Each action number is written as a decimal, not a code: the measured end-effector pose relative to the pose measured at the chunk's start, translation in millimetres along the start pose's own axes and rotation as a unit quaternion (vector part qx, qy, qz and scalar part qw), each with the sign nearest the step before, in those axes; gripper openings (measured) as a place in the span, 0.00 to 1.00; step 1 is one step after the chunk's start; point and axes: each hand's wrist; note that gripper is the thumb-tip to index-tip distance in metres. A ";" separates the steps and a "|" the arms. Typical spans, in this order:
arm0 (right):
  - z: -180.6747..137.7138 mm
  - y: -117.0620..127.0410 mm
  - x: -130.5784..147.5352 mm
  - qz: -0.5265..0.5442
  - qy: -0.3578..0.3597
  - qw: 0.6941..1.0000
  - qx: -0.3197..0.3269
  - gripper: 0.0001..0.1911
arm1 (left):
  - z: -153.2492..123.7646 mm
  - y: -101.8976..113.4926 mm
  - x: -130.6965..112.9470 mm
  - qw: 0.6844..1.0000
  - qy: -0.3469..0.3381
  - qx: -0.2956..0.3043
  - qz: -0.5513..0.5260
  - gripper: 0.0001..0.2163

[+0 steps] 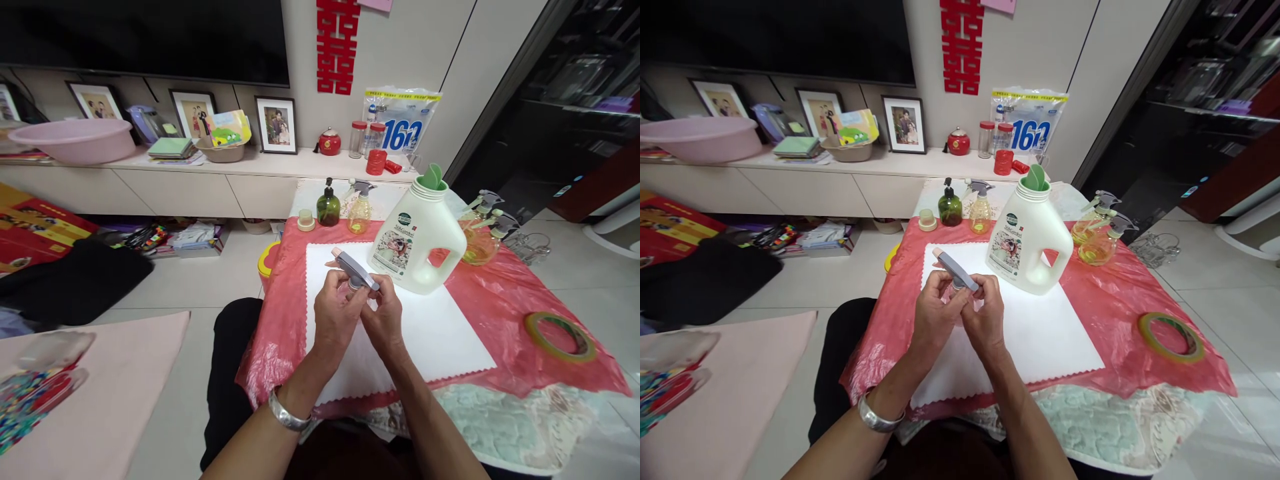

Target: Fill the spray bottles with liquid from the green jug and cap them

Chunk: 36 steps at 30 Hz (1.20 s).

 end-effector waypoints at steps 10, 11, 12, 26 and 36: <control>11.8 28.6 5.2 0.080 -0.029 0.983 0.163 0.15 | 0.0 5.9 0.2 0.999 -0.033 0.016 0.016 0.07; 11.4 27.3 5.2 0.079 -0.026 0.984 0.159 0.15 | 0.1 6.3 0.4 0.999 -0.031 0.017 0.017 0.08; 10.7 25.7 4.7 0.078 -0.023 0.985 0.153 0.15 | 0.0 6.5 0.5 0.999 -0.028 0.017 0.019 0.08; 3.4 12.0 -3.1 0.023 0.026 0.999 0.040 0.11 | -3.2 3.8 9.3 0.990 -0.065 0.021 0.125 0.16; 12.6 16.6 8.7 -0.001 0.041 0.993 0.107 0.14 | 0.4 10.8 14.8 0.992 -0.067 0.067 0.084 0.20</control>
Point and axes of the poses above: each hand's wrist, its own z-axis towards the middle knuckle, its own y-axis out of the back of the hand, x = y × z, and after that the axes turned 4 degrees about y, right-handed
